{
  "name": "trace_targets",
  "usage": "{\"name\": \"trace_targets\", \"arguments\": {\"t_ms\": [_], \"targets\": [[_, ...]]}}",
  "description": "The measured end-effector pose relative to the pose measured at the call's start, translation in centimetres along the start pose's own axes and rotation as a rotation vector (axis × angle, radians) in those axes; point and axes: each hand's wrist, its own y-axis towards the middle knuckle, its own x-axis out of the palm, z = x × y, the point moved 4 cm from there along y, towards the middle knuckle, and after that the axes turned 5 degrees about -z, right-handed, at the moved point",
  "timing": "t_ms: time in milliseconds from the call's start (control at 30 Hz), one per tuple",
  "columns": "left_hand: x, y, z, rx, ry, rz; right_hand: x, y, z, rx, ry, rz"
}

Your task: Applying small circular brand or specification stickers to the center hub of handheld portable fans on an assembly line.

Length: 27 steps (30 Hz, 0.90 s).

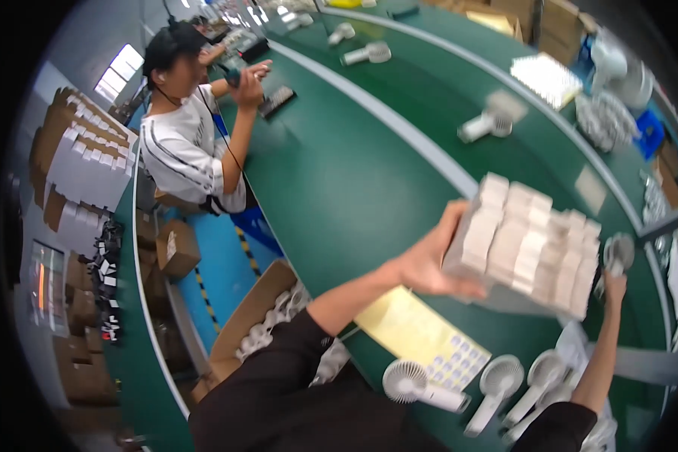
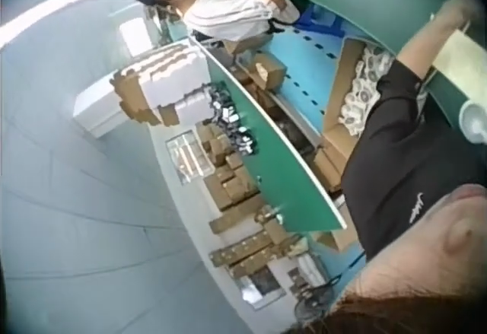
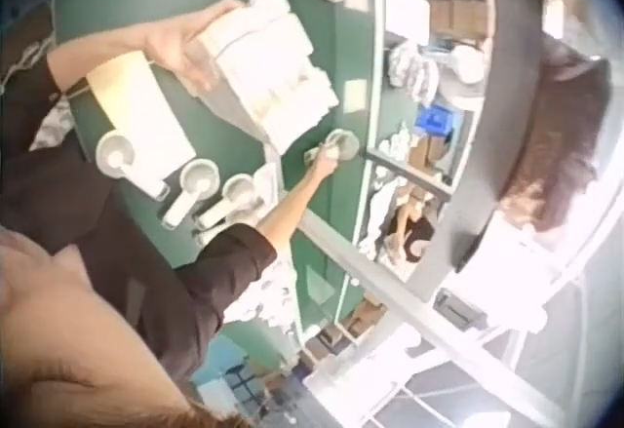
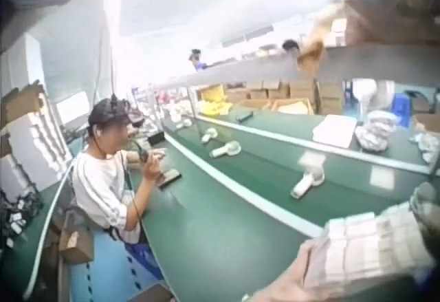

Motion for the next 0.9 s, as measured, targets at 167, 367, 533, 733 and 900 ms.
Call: {"name": "trace_targets", "arguments": {"t_ms": [167, 367, 533, 733, 900], "targets": [[-0.5, -0.7, -1.4, -0.130, 0.170, -0.053, -0.3, -12.1, -8.1, -0.391, 0.173, -0.125], [-1.0, -2.6, -2.4, -0.238, 0.183, 0.052, -4.8, -27.9, -16.1, -0.375, 0.459, -0.102], [-2.2, -2.1, -3.3, -0.135, 0.192, 0.158, -8.6, -35.1, -13.7, -0.306, 0.517, -0.156], [-2.8, -1.7, -3.7, -0.076, 0.297, 0.125, -15.1, -42.2, -5.7, -0.307, 0.442, 0.238], [-2.9, -1.7, -4.5, -0.009, 0.195, 0.162, -20.5, -45.5, 5.2, -0.070, 0.431, 0.469]]}}
